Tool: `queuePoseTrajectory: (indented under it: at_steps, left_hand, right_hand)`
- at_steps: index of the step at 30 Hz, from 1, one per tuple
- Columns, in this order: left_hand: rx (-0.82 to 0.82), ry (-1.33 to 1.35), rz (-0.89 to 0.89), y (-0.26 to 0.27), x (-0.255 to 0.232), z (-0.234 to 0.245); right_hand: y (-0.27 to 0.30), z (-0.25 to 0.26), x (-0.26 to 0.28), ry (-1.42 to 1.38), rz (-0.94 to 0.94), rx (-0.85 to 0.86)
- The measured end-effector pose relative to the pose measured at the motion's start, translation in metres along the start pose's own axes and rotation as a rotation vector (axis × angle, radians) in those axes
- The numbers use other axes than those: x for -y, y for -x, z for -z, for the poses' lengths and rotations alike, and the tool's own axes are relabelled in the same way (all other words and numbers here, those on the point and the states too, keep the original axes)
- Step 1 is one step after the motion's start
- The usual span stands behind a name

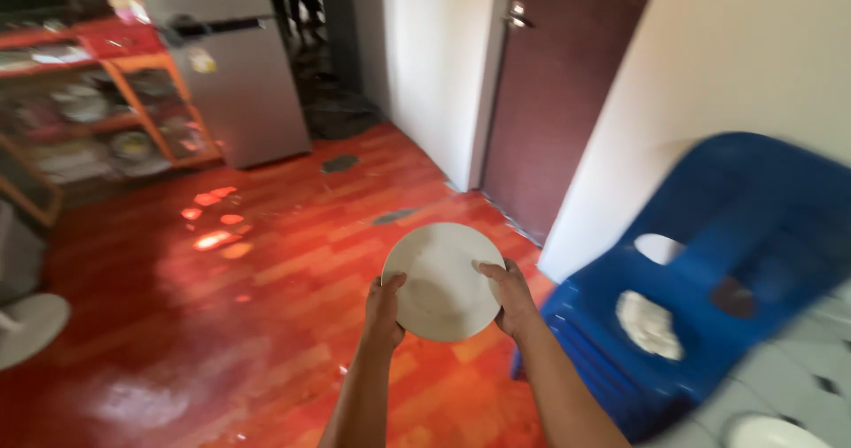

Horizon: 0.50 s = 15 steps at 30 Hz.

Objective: The person repeatedly picks up plates and bowls from a tiled table and places them into a wooden cabinet. The person handles white plates and patterned bowls one at a time, stacking them inside the cabinet.

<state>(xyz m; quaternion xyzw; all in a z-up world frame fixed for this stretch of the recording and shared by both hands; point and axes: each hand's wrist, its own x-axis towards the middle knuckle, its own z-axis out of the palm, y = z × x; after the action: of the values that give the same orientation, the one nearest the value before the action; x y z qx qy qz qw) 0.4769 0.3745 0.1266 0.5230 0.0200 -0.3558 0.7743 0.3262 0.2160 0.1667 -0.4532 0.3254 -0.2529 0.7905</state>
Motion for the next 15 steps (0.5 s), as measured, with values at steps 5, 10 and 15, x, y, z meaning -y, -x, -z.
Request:
queuePoseTrajectory:
  at_steps: [5,10,15]
  left_hand:
    - [0.015,0.104,-0.114,-0.051,-0.045,0.089]
    - [0.000,0.142,-0.139,-0.053,-0.118,0.134]
    - [-0.120,0.156,-0.123,-0.114,-0.153,0.185]
  right_hand:
    - [-0.030,-0.099,-0.041,-0.036,0.032,0.072]
    - [-0.084,-0.172,-0.084,-0.020,0.074,0.078]
    - [-0.155,-0.236,-0.116,-0.037,0.064,0.144]
